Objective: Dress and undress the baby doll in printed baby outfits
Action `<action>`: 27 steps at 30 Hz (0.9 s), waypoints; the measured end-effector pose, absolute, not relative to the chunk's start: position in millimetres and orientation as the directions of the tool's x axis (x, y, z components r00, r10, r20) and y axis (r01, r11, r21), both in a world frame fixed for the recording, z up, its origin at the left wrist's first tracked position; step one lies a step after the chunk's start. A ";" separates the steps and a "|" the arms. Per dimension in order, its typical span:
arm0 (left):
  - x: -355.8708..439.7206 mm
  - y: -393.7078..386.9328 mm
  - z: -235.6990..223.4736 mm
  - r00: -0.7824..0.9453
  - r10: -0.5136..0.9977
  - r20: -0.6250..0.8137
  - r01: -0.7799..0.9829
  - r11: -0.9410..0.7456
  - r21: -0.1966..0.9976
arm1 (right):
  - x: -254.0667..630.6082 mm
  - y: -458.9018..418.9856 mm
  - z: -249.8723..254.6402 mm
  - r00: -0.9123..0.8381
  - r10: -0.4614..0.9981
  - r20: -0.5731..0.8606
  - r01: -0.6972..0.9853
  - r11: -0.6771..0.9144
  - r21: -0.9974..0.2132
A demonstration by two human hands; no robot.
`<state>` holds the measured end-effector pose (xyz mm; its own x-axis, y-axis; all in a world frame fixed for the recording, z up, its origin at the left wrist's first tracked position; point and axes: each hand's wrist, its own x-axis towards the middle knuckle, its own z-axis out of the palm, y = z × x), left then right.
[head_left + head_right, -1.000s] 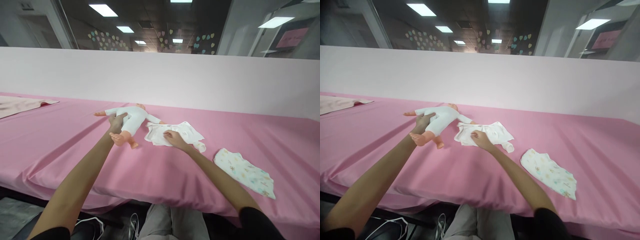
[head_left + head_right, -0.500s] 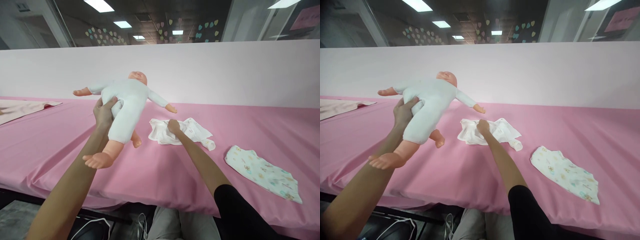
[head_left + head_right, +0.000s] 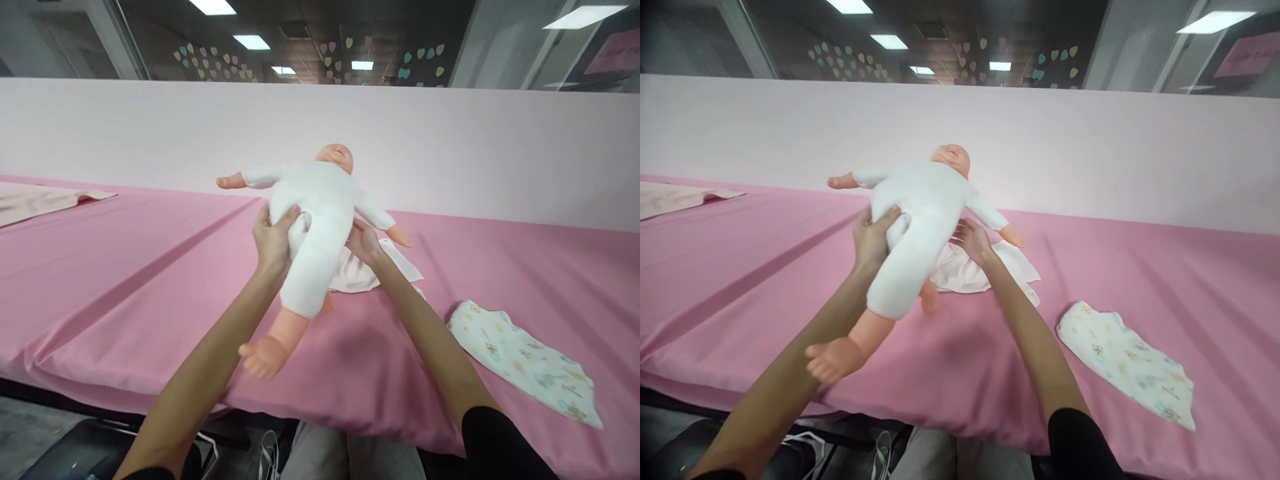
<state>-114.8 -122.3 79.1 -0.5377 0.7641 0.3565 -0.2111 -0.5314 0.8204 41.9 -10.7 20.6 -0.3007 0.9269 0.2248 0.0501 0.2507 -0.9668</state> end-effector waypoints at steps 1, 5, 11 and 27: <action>-106.7 -118.7 72.1 -0.517 0.772 0.370 -0.202 -0.530 0.824 | 46.1 -19.1 30.1 -0.326 0.921 0.214 -0.092 0.194 -0.977; -79.7 -109.5 42.8 -0.434 0.791 0.431 -0.099 -0.517 0.850 | 65.8 -40.2 51.7 -0.284 0.948 0.140 -0.215 0.080 -0.973; -59.6 -116.8 22.7 -0.331 0.867 0.373 0.025 -0.387 0.922 | 84.3 -33.4 45.5 -0.260 0.964 0.053 -0.275 -0.021 -0.961; -61.7 -118.5 -7.4 -0.159 0.985 0.061 -0.234 -0.098 0.967 | 100.6 -9.6 11.1 -0.226 0.956 -0.186 -0.293 -0.249 -0.923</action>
